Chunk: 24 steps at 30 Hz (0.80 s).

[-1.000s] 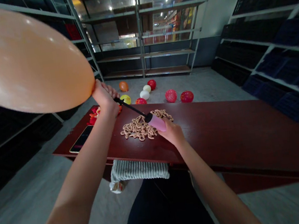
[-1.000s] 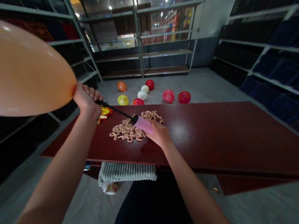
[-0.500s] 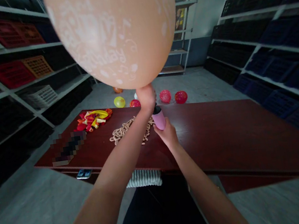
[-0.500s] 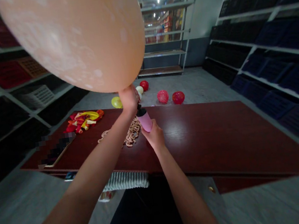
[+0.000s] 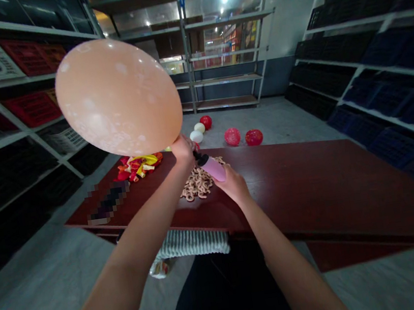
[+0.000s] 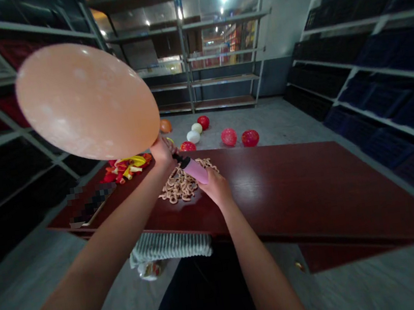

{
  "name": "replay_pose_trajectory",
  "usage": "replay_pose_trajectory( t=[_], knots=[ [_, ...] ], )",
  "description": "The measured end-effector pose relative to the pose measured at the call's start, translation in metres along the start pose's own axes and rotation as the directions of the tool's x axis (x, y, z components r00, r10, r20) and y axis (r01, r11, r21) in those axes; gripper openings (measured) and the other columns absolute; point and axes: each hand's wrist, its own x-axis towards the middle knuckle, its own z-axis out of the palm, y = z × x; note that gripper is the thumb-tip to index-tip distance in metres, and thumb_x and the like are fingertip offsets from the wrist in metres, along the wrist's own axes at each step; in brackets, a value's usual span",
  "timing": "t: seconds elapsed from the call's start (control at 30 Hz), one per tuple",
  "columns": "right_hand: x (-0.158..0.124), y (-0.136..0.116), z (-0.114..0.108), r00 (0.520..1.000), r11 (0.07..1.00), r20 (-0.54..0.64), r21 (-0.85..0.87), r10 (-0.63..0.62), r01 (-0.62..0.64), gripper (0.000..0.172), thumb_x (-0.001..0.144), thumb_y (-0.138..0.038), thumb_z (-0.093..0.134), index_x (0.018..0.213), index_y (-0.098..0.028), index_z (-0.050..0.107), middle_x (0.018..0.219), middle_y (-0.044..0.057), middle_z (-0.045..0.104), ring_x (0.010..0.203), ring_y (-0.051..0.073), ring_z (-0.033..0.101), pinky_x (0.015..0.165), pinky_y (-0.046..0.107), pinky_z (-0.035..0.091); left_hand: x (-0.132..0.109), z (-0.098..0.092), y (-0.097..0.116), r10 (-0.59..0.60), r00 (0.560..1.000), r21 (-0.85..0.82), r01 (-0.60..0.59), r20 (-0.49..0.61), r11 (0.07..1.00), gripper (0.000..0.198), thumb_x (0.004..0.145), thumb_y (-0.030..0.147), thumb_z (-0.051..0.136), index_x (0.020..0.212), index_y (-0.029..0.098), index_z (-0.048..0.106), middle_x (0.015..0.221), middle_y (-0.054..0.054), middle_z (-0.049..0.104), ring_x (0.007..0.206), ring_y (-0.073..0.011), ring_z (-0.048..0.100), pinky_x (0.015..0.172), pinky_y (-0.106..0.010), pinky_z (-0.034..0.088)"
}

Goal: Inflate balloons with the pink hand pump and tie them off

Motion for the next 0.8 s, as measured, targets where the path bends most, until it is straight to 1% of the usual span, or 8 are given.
replay_pose_trajectory(
  t=[0.13,0.23,0.33,0.43,0.53,0.6,0.73,0.8],
  knots=[
    [-0.003,-0.002,0.000,0.997,0.995,-0.014,-0.067,-0.078,0.077,0.039,0.082,-0.039,0.070,0.114,-0.021,0.060,0.106,0.008,0.073,0.094,0.025,0.071,0.074,0.030,0.051,0.009,-0.019,0.029,0.055,0.998,0.014,-0.054,-0.026,0.998,0.044,0.101,0.018,0.039,0.060,0.021,0.025,0.044,0.008,0.021,0.031,-0.0075,0.022,0.035,-0.022,0.019],
    [-0.005,-0.004,-0.002,0.993,0.987,-0.017,-0.118,-0.115,0.112,0.033,0.083,-0.039,0.069,0.109,-0.020,0.062,0.100,0.008,0.073,0.092,0.025,0.071,0.074,0.030,0.051,0.011,-0.029,0.054,0.069,0.993,0.050,-0.064,-0.092,0.997,0.043,0.100,0.020,0.037,0.059,0.022,0.024,0.044,0.008,0.020,0.031,-0.0089,0.022,0.037,-0.023,0.021],
    [-0.007,-0.005,-0.002,0.988,0.979,-0.015,-0.143,-0.151,0.147,0.032,0.082,-0.038,0.068,0.108,-0.021,0.063,0.100,0.007,0.074,0.091,0.024,0.071,0.074,0.029,0.050,0.011,-0.036,0.081,0.098,0.986,0.060,-0.090,-0.136,0.994,0.040,0.097,0.014,0.035,0.059,0.022,0.023,0.043,0.007,0.018,0.033,-0.0098,0.022,0.038,-0.024,0.023],
    [-0.008,-0.005,0.000,0.985,0.977,-0.019,-0.133,-0.171,0.167,0.034,0.080,-0.037,0.069,0.109,-0.021,0.063,0.101,0.007,0.074,0.091,0.023,0.071,0.074,0.028,0.050,0.010,-0.037,0.106,0.154,0.977,0.063,-0.146,-0.148,0.987,0.039,0.097,0.015,0.036,0.060,0.021,0.023,0.044,0.007,0.019,0.034,-0.0098,0.021,0.039,-0.024,0.022],
    [-0.007,-0.004,0.003,0.987,0.984,-0.017,-0.075,-0.162,0.160,0.037,0.079,-0.039,0.071,0.110,-0.022,0.062,0.100,0.007,0.074,0.089,0.024,0.072,0.074,0.029,0.051,0.006,-0.026,0.120,0.201,0.974,0.073,-0.194,-0.107,0.978,0.042,0.100,0.023,0.038,0.061,0.022,0.024,0.044,0.007,0.018,0.034,-0.0097,0.021,0.038,-0.024,0.022],
    [-0.006,-0.002,0.003,0.991,0.991,-0.017,-0.021,-0.130,0.129,0.040,0.079,-0.041,0.071,0.112,-0.022,0.061,0.101,0.007,0.074,0.087,0.025,0.072,0.072,0.031,0.051,0.001,-0.011,0.120,0.226,0.973,0.069,-0.223,-0.042,0.972,0.043,0.102,0.028,0.039,0.061,0.022,0.025,0.045,0.006,0.017,0.034,-0.0098,0.020,0.038,-0.024,0.022],
    [-0.004,0.003,0.001,1.000,0.994,-0.014,0.108,-0.027,0.029,0.044,0.078,-0.045,0.070,0.114,-0.022,0.058,0.100,0.008,0.074,0.086,0.027,0.072,0.070,0.033,0.052,-0.006,0.030,0.103,0.263,0.962,0.022,-0.265,0.071,0.964,0.044,0.100,0.036,0.050,0.064,0.021,0.031,0.051,0.005,0.022,0.036,-0.0080,0.024,0.039,-0.022,0.023],
    [-0.003,0.007,-0.001,1.000,0.982,-0.007,0.188,0.013,-0.011,0.043,0.079,-0.048,0.069,0.112,-0.023,0.058,0.098,0.007,0.074,0.086,0.027,0.072,0.069,0.034,0.052,-0.008,0.051,0.090,0.267,0.955,0.034,-0.273,0.129,0.961,0.045,0.100,0.038,0.050,0.064,0.021,0.031,0.053,0.005,0.022,0.035,-0.0072,0.025,0.038,-0.021,0.022]
  ],
)
